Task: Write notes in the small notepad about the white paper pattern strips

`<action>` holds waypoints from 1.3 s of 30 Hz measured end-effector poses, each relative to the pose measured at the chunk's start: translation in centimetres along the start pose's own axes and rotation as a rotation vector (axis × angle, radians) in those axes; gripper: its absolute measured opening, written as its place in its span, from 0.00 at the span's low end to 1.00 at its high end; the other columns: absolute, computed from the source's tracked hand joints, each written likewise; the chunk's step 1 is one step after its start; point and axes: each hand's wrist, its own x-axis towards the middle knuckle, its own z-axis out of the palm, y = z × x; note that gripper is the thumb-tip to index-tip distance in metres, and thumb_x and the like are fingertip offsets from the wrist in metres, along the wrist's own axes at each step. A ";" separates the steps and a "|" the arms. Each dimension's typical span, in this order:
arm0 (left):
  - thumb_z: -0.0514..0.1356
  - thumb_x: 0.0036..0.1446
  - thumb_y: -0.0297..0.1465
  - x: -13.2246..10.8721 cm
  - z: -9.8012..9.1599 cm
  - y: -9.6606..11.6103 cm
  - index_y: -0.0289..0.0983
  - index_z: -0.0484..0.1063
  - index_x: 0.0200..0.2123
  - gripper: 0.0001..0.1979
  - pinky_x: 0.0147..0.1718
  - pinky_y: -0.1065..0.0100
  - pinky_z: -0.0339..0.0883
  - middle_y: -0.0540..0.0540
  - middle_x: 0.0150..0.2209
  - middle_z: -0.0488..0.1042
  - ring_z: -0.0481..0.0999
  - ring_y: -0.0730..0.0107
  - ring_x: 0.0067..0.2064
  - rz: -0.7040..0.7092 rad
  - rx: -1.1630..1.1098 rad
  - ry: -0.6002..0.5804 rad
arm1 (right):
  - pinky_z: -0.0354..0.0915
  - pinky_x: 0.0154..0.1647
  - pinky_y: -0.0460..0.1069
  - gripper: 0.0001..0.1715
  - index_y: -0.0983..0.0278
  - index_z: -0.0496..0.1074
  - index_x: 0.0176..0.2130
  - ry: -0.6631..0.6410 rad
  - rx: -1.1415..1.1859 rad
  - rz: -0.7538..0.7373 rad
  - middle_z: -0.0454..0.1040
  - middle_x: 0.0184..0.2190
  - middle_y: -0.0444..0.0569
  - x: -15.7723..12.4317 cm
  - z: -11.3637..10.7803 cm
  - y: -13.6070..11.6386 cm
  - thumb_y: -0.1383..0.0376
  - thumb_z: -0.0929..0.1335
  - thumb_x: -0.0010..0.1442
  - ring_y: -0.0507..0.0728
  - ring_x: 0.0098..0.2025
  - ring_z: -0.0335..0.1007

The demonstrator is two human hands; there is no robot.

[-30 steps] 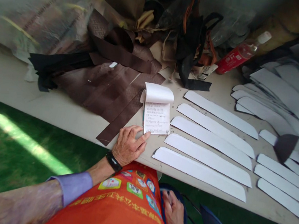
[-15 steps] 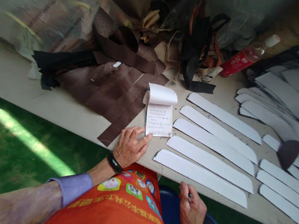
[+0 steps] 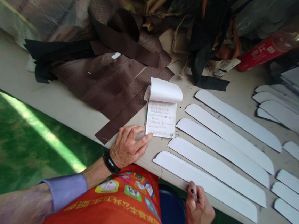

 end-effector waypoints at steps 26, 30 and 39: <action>0.61 0.55 0.30 0.3 -0.1 -0.2 0.42 0.71 0.50 0.18 0.45 0.53 0.63 0.40 0.47 0.69 0.68 0.53 0.49 0.040 0.017 0.005 | 0.48 0.19 0.44 0.31 0.62 0.68 0.17 0.155 -0.177 -0.095 0.61 0.11 0.40 0.2 0.9 -0.5 0.56 0.61 0.68 0.47 0.14 0.55; 0.61 0.55 0.30 0.3 -0.1 -0.2 0.42 0.71 0.51 0.18 0.45 0.53 0.63 0.40 0.47 0.69 0.68 0.53 0.50 0.043 0.023 0.006 | 0.47 0.19 0.44 0.31 0.62 0.67 0.16 0.168 -0.182 -0.093 0.60 0.10 0.39 0.3 1.0 -0.6 0.56 0.61 0.68 0.47 0.14 0.54; 0.61 0.56 0.31 0.2 0.1 -0.1 0.43 0.71 0.50 0.17 0.46 0.54 0.62 0.40 0.47 0.69 0.68 0.54 0.50 0.033 0.040 0.005 | 0.46 0.19 0.44 0.29 0.63 0.67 0.17 0.219 -0.176 -0.069 0.61 0.11 0.39 0.1 1.6 -0.5 0.57 0.62 0.67 0.48 0.15 0.54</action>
